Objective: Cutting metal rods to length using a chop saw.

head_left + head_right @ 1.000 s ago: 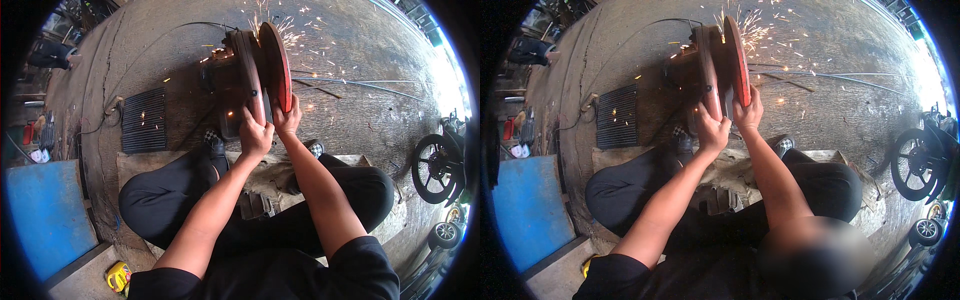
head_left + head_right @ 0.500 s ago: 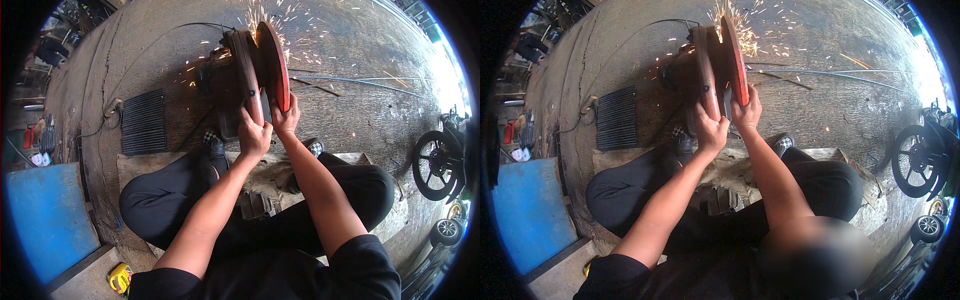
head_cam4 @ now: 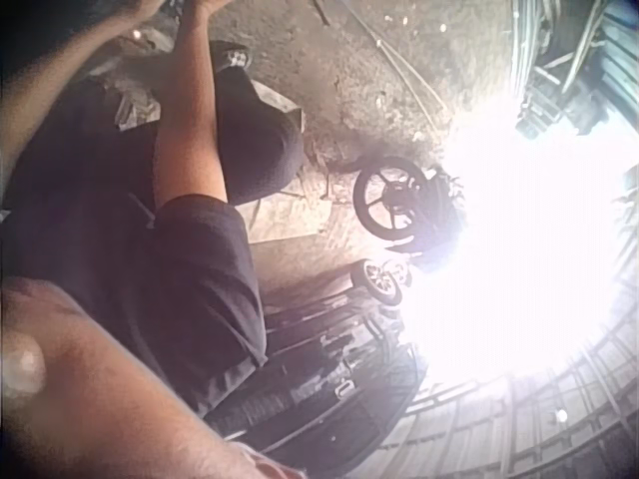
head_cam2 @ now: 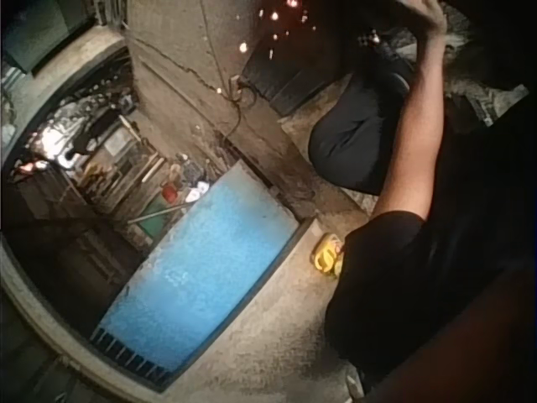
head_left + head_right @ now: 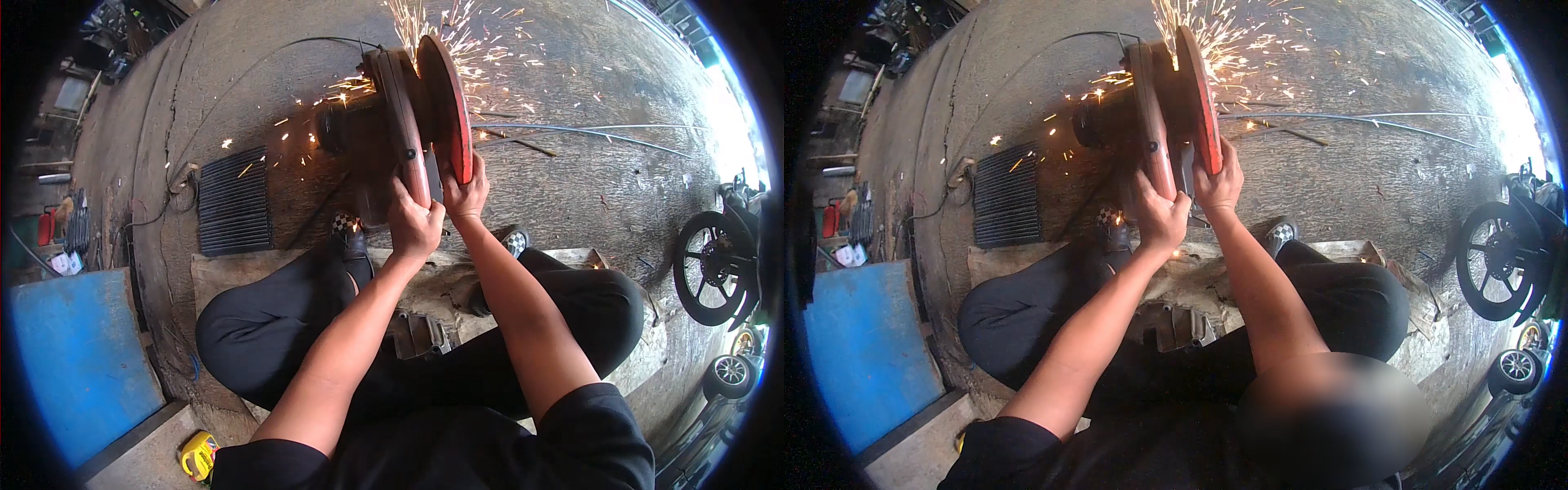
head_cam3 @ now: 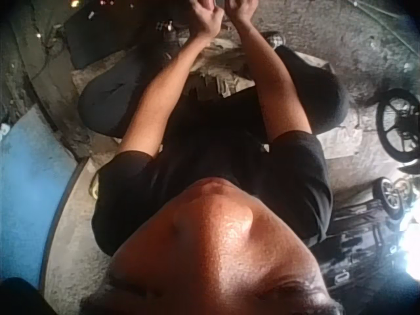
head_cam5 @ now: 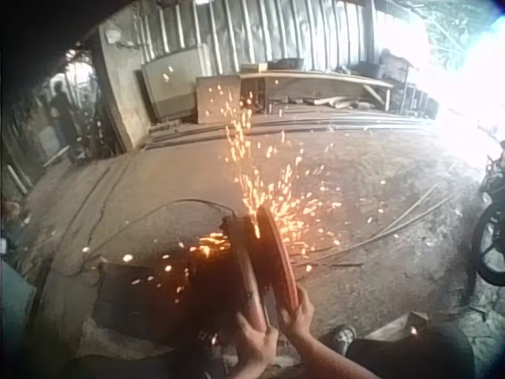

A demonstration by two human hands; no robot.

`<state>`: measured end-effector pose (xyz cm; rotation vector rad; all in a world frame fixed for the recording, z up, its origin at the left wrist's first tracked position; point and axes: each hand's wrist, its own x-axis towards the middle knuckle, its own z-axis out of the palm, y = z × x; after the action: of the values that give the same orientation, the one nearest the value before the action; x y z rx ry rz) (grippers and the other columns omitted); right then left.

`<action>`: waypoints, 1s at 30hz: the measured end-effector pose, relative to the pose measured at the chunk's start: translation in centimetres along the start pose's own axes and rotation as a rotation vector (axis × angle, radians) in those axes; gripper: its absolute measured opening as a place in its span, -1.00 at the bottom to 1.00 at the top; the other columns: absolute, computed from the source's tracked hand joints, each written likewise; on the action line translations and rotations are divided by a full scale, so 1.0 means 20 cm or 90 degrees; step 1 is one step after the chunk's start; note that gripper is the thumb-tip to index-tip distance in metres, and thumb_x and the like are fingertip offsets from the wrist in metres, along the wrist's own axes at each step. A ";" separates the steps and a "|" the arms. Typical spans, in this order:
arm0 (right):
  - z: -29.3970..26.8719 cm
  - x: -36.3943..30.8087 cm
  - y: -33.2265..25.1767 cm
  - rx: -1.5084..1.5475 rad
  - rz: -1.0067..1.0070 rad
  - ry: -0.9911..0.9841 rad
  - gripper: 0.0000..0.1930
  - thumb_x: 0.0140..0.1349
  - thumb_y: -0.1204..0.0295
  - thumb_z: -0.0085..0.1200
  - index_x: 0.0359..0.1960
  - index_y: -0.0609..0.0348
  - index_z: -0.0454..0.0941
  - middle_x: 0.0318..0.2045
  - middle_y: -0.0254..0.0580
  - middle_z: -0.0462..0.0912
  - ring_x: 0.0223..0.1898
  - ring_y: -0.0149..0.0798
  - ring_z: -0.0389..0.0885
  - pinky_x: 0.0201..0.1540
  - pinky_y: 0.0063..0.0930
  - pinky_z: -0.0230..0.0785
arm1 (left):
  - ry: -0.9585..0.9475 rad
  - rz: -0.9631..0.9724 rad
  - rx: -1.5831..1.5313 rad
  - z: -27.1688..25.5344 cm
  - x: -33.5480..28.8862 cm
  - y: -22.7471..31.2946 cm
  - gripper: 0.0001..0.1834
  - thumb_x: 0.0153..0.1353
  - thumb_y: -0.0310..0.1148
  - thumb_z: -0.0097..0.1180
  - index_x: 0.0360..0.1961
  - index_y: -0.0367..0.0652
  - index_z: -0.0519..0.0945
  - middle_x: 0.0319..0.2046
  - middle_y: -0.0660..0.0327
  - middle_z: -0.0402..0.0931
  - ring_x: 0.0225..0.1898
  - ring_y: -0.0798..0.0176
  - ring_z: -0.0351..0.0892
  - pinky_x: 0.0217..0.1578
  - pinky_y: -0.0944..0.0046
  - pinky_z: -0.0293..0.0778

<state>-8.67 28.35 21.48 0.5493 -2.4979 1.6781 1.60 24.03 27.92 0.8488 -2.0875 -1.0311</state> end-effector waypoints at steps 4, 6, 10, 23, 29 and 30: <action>0.00 0.00 0.00 -0.007 0.023 -0.006 -0.57 0.06 0.28 0.17 -0.02 0.09 0.44 -0.21 0.06 0.60 -0.18 0.17 0.58 -0.13 -0.12 0.42 | 0.011 0.034 -0.001 0.00 0.00 0.00 -0.27 -0.07 -0.53 0.07 0.19 -0.40 0.13 -0.14 -0.33 0.44 -0.11 -0.37 0.47 -0.12 -0.08 0.43; 0.00 0.00 0.01 -0.010 0.009 -0.003 -0.57 0.06 0.29 0.17 -0.02 0.09 0.45 -0.20 0.06 0.60 -0.17 0.17 0.57 -0.12 -0.12 0.42 | 0.017 0.033 0.023 -0.01 0.00 0.01 -0.28 -0.08 -0.54 0.07 0.18 -0.40 0.13 -0.12 -0.33 0.43 -0.08 -0.36 0.47 -0.09 -0.07 0.42; 0.00 0.00 0.01 -0.015 -0.017 0.007 -0.56 0.03 0.31 0.17 -0.02 0.11 0.45 -0.18 0.05 0.59 -0.16 0.15 0.57 -0.11 -0.13 0.42 | -0.020 -0.008 0.007 -0.01 0.01 0.02 -0.28 -0.08 -0.54 0.07 0.18 -0.42 0.14 -0.09 -0.33 0.42 -0.06 -0.36 0.46 -0.06 -0.07 0.41; 0.00 -0.01 0.03 -0.025 -0.008 -0.017 -0.56 0.03 0.33 0.15 -0.01 0.15 0.43 -0.19 0.07 0.58 -0.17 0.15 0.57 -0.13 -0.13 0.43 | -0.001 0.012 0.021 0.00 0.00 0.00 -0.28 -0.08 -0.53 0.07 0.17 -0.42 0.15 -0.07 -0.34 0.40 -0.05 -0.38 0.44 -0.04 -0.07 0.39; 0.00 -0.01 0.02 -0.020 0.021 -0.024 -0.55 0.05 0.31 0.17 0.00 0.14 0.43 -0.18 0.06 0.59 -0.16 0.14 0.57 -0.11 -0.14 0.42 | 0.001 0.013 -0.004 0.00 0.00 0.01 -0.28 -0.08 -0.55 0.07 0.18 -0.41 0.16 -0.04 -0.33 0.39 -0.02 -0.36 0.43 -0.03 -0.06 0.39; 0.00 -0.01 0.02 -0.022 0.021 -0.021 -0.55 0.05 0.30 0.17 0.00 0.15 0.43 -0.19 0.06 0.59 -0.16 0.14 0.57 -0.10 -0.14 0.41 | 0.013 0.027 -0.013 0.00 0.00 0.00 -0.28 -0.08 -0.55 0.07 0.18 -0.41 0.16 -0.03 -0.33 0.39 -0.01 -0.36 0.43 -0.02 -0.05 0.39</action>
<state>-8.59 28.49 21.07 0.5401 -2.5676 1.6458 1.63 24.06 28.01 0.7986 -2.0652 -1.0149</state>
